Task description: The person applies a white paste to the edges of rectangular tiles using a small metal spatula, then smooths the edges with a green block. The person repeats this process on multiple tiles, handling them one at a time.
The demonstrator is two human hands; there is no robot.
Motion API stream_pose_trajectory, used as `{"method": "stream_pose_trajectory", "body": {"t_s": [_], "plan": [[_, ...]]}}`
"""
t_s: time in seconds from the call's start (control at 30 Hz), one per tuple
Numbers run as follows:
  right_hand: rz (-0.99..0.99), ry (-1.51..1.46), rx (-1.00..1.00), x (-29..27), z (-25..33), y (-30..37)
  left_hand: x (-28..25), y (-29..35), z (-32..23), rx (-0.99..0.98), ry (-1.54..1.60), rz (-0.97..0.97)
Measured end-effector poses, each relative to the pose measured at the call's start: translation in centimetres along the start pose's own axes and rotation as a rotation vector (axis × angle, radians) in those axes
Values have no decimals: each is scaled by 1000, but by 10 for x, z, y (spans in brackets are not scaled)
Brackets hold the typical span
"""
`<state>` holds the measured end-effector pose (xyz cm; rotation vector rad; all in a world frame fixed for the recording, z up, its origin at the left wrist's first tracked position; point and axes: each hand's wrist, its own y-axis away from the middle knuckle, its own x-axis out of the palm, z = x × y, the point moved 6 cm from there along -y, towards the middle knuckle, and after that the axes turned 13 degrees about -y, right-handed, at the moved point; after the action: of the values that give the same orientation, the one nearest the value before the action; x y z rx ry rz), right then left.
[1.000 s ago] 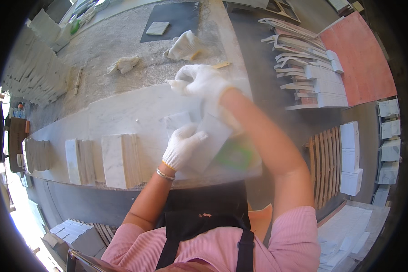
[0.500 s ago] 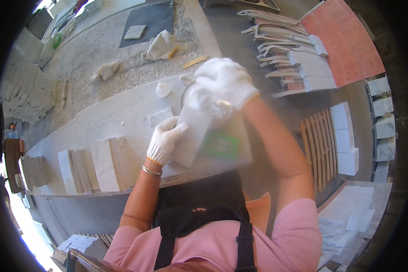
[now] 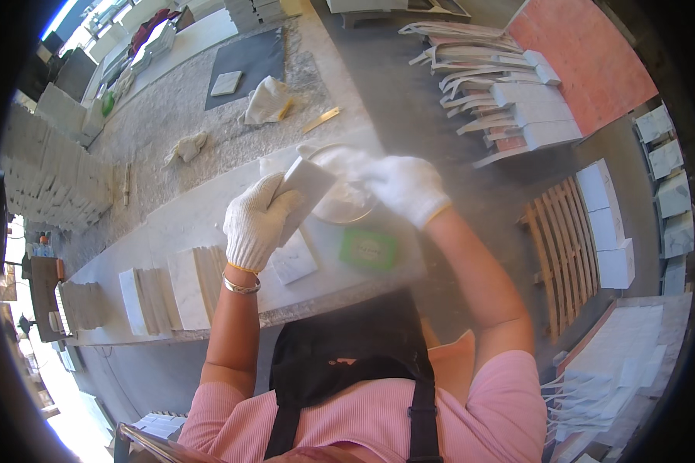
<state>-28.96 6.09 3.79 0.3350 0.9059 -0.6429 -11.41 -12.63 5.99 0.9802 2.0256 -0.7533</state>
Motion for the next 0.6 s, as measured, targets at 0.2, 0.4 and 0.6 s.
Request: {"method": "stream_pose_trajectory", "body": {"t_s": [0.2,0.4,0.6], "plan": [[-99,-425,104,2,-20,1,50,36,39,-389,772,287],[-34,-654,165,21,-23,-3,85,54,51,-478,904,333],[-95,-902,300,11,-23,8,84,50,47,-463,993,335]]}}
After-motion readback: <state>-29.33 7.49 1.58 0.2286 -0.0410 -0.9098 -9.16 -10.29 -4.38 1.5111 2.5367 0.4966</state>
